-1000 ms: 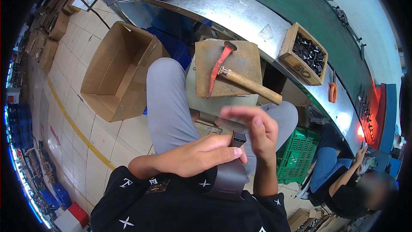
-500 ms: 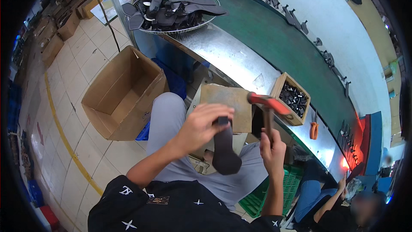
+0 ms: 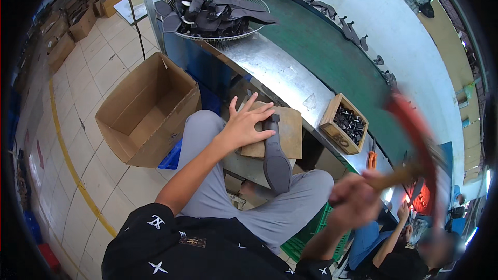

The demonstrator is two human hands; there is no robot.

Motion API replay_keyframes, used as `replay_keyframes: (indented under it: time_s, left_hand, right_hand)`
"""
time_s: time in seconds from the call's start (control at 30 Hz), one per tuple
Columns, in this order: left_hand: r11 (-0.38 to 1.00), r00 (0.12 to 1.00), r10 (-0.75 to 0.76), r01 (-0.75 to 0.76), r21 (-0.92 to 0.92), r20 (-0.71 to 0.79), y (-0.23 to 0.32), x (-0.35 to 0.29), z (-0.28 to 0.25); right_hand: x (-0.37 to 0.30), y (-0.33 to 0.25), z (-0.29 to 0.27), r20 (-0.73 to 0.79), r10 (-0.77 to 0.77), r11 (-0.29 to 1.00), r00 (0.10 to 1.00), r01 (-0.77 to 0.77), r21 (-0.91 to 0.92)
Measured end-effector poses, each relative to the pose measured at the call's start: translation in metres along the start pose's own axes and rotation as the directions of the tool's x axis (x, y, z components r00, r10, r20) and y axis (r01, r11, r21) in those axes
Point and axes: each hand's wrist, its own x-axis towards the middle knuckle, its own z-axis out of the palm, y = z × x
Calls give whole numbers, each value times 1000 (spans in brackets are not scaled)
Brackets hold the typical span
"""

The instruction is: The recorder is hammering nails into a shoe component at a workbench in a factory setting.

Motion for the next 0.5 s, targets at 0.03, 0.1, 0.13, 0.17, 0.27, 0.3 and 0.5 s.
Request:
replay_keyframes:
  time_s: [0.03, 0.1, 0.13, 0.17, 0.27, 0.3, 0.5]
  left_hand:
    - [1000, 1000, 3, -3, -8, 0, 1, 3, 0]
    - [1000, 999, 9, -8, -23, 50, -1, 2, -2]
    - [999, 998, 18, -16, -37, 57, 4, 3, -1]
    - [999, 999, 31, -30, -16, 37, 3, 5, 0]
    - [998, 995, 55, -55, -9, 85, -3, 9, 4]
    - [997, 996, 76, -76, 0, 35, -2, 8, 2]
    - [920, 947, 317, -322, -222, -57, 3, 1, -3]
  right_hand:
    - [4, -8, 10, -34, -138, 990, 990, 139, 23]
    - [0, 14, 17, -62, -269, 961, 961, 272, 49]
    - [-13, 54, 5, 250, -31, 843, 968, 160, -514]
    - [-20, 78, -1, 357, 341, 413, 869, 203, -888]
    - [-13, 56, -35, 113, 330, 693, 937, -159, -703]
    - [-8, 35, -24, 33, 356, 817, 934, -294, -497]
    - [-13, 34, -35, 69, 147, 864, 987, -94, -495]
